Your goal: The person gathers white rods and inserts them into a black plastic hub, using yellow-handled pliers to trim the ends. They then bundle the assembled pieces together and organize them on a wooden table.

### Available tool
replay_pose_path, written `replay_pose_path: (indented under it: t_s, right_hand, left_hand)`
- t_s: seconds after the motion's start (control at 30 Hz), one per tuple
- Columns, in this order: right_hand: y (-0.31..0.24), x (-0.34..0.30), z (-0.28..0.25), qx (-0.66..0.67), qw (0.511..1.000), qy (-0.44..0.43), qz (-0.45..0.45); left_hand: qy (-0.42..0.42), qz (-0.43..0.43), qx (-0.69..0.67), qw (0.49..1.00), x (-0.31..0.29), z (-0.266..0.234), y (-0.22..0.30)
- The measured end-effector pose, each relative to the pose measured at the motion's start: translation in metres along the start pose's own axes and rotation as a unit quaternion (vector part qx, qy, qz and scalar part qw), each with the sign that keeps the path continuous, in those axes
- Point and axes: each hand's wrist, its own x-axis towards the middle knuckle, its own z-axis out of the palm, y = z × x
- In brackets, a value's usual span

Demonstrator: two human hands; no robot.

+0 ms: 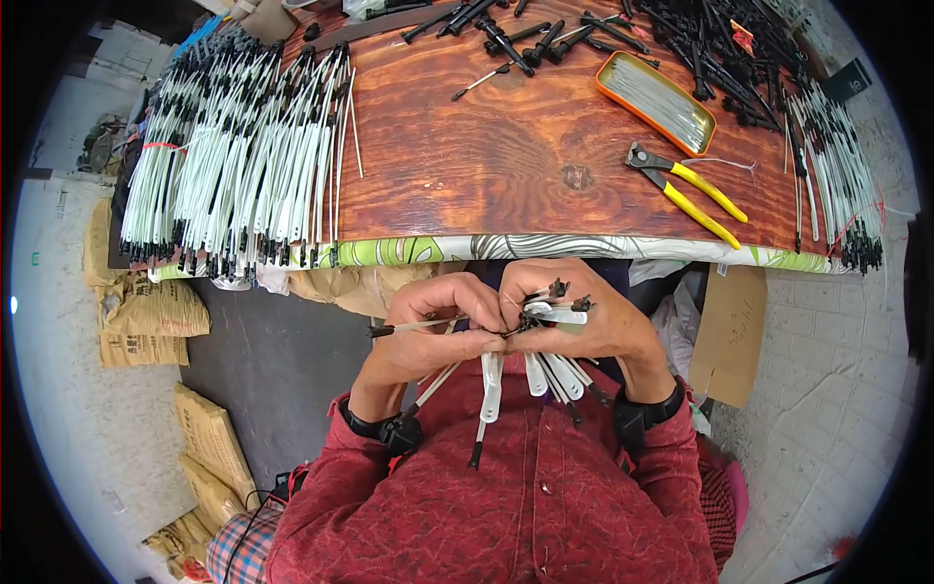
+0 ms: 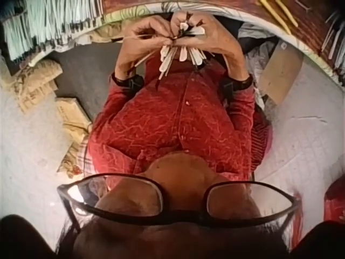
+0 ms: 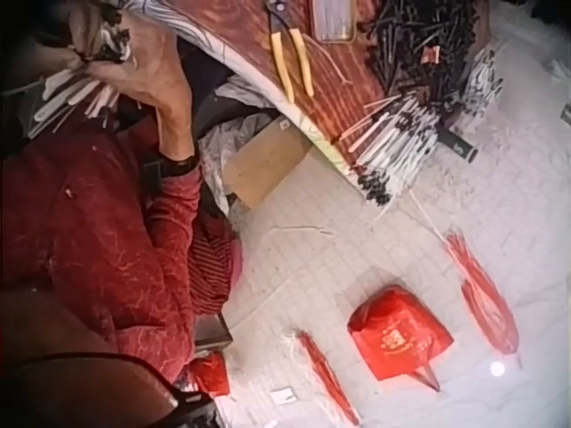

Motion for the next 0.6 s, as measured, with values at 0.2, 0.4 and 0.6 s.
replay_pose_path:
  t_s: [0.2,0.4,0.6]
  right_hand:
    - [0.0063,-0.0014,0.0009,0.022,1.000,0.011,0.000]
    - [0.0038,-0.0004,0.0010,0.008,1.000,0.004,0.006]
    - [0.0004,-0.0037,0.0054,0.012,1.000,0.008,0.001]
  left_hand:
    - [-0.008,-0.031,-0.022,0.999,0.0014,-0.0037,0.0016]
    - [-0.031,-0.015,-0.041,0.999,0.0025,-0.0099,-0.0016]
    - [-0.012,-0.052,-0.070,0.996,-0.0015,-0.0075,0.0038]
